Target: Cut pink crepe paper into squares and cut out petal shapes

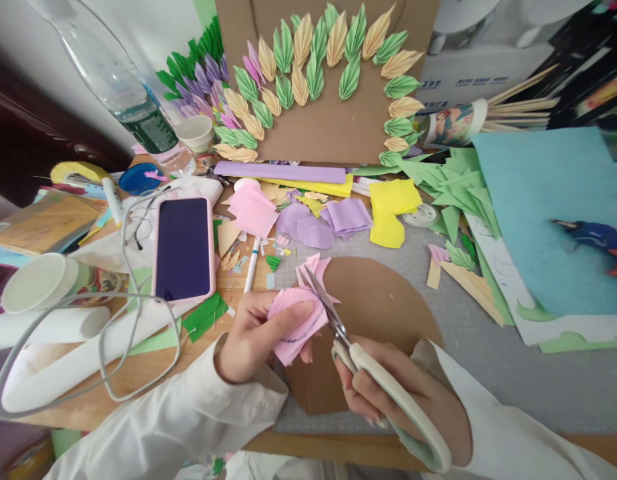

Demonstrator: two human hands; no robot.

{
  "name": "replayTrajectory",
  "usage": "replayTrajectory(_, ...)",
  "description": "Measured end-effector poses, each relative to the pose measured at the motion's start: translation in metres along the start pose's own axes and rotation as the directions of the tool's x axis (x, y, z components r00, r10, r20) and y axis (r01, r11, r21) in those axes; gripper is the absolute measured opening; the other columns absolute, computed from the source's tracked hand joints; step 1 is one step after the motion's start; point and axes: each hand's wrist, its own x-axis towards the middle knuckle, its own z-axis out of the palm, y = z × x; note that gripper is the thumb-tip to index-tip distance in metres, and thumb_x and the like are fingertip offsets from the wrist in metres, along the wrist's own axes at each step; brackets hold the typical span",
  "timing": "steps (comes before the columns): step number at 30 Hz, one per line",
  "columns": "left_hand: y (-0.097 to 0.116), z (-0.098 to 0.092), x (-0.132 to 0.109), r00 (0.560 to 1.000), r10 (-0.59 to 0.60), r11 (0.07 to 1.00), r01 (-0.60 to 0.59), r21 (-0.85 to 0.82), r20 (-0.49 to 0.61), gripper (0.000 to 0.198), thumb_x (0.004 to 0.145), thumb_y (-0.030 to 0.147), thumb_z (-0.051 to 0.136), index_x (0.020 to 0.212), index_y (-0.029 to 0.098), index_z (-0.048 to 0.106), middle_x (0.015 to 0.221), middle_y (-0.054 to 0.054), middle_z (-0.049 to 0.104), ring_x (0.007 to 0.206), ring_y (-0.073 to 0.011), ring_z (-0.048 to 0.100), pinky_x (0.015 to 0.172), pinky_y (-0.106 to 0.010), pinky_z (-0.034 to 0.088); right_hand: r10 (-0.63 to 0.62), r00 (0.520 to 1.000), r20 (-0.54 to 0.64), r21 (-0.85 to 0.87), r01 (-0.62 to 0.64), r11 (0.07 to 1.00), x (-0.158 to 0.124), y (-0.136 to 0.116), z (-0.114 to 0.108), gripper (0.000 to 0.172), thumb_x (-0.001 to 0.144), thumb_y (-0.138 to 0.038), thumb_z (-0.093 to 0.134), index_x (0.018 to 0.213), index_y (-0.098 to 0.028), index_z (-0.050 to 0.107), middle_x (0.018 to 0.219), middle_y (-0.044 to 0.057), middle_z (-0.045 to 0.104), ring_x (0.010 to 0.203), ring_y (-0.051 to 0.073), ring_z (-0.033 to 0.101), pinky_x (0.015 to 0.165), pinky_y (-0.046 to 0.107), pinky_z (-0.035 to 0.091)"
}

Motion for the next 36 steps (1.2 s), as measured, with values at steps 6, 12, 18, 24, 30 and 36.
replayTrajectory(6,0.0,-0.001,0.001,0.999,-0.045,0.995,0.045,-0.092,-0.003,0.033,0.084,0.038,0.065,0.066,0.012,0.074,0.046,-0.004,0.066,0.031,-0.0054,0.045,0.03,-0.014,0.027,-0.009,1.0,-0.011,0.06,0.009,0.998,0.002,-0.001,-0.001,0.041,0.09,-0.052,0.054,0.069,-0.02,0.04,0.051,-0.009,0.039,0.04,0.004,0.03,0.043,0.022,0.025)
replayTrajectory(12,0.002,-0.003,0.002,0.992,-0.122,0.989,0.119,-0.085,-0.022,0.037,0.079,0.04,0.067,0.059,0.009,0.072,0.042,-0.007,0.064,0.027,-0.0066,0.045,0.028,-0.015,0.025,0.07,0.997,-0.025,-0.059,-0.071,0.996,-0.002,-0.012,-0.007,0.051,0.082,-0.068,0.052,0.068,-0.021,0.04,0.057,-0.006,0.04,0.049,0.007,0.032,0.046,0.024,0.024)
replayTrajectory(18,0.002,-0.003,0.003,0.989,-0.147,0.984,0.149,-0.098,0.027,0.034,0.076,0.038,0.068,0.059,0.009,0.073,0.043,-0.007,0.065,0.028,-0.0078,0.047,0.028,-0.016,0.028,0.095,0.995,0.012,-0.178,-0.091,0.98,-0.004,-0.007,-0.011,0.056,0.08,-0.076,0.046,0.072,-0.02,0.043,0.062,-0.006,0.038,0.05,0.008,0.033,0.049,0.026,0.026)
replayTrajectory(24,0.002,-0.004,0.002,0.987,-0.158,0.983,0.162,-0.088,0.041,0.034,0.078,0.038,0.068,0.06,0.009,0.073,0.044,-0.007,0.066,0.029,-0.0082,0.048,0.029,-0.015,0.032,0.07,0.996,0.064,-0.099,-0.063,0.993,-0.004,0.001,-0.013,0.048,0.085,-0.067,0.049,0.074,-0.02,0.042,0.062,-0.007,0.037,0.048,0.007,0.03,0.047,0.025,0.024)
replayTrajectory(30,0.002,-0.004,0.001,0.99,-0.135,0.985,0.139,-0.103,0.041,0.033,0.078,0.036,0.068,0.06,0.009,0.074,0.043,-0.007,0.065,0.029,-0.0082,0.049,0.029,-0.015,0.032,0.114,0.992,0.062,-0.028,-0.112,0.993,-0.005,-0.007,-0.011,0.049,0.084,-0.067,0.051,0.074,-0.02,0.041,0.062,-0.006,0.038,0.051,0.007,0.032,0.049,0.024,0.026)
replayTrajectory(36,0.001,-0.002,0.001,0.991,-0.101,0.991,0.108,-0.077,0.087,0.032,0.08,0.033,0.066,0.06,0.01,0.074,0.043,-0.007,0.065,0.032,-0.0093,0.052,0.032,-0.016,0.035,0.121,0.991,0.051,-0.105,-0.115,0.988,-0.004,-0.011,-0.01,0.055,0.081,-0.075,0.046,0.074,-0.02,0.04,0.064,-0.005,0.041,0.053,0.008,0.033,0.051,0.025,0.027)
